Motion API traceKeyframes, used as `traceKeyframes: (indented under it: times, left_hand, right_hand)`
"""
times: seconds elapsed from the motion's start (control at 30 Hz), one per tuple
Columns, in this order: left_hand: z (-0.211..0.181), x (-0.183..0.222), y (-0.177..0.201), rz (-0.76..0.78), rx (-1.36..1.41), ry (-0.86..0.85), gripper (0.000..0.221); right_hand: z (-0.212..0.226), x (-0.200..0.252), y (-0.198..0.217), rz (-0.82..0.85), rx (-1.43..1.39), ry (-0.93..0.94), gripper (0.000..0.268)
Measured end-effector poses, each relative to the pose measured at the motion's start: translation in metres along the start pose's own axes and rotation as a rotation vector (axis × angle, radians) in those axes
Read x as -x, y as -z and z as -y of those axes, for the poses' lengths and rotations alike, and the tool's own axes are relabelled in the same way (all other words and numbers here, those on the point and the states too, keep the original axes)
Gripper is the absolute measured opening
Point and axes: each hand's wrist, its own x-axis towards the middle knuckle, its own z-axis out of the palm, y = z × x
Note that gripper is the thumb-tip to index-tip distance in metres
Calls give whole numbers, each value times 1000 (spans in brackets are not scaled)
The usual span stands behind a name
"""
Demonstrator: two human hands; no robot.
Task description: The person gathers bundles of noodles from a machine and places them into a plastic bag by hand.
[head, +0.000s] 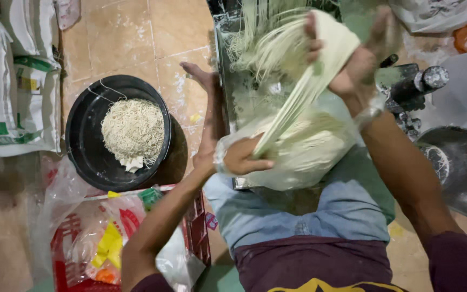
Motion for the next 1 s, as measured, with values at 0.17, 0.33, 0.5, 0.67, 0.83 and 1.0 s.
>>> traceKeyframes:
  times: [0.17, 0.33, 0.5, 0.67, 0.83, 1.0]
  left_hand:
    - [-40, 29, 20, 200, -405, 510, 62]
    - [30, 24, -19, -157, -587, -84, 41]
    - [52, -31, -35, -252, -84, 82, 30]
    - [-40, -95, -27, -243, 1102, 587, 120]
    - [32, -94, 11, -210, 1714, -282, 64]
    - [67, -52, -5, -912, 1774, -285, 25]
  right_hand:
    - [-27, 77, 77, 128, -180, -51, 53]
    - [-67, 156, 121, -40, -34, -204, 35]
    - [-65, 133, 102, -258, 81, -75, 22]
    - [-102, 151, 118, -291, 605, -514, 20]
    - [-52, 127, 92, 802, 615, -1160, 25]
    - [15, 114, 106, -9, 1651, -608, 30]
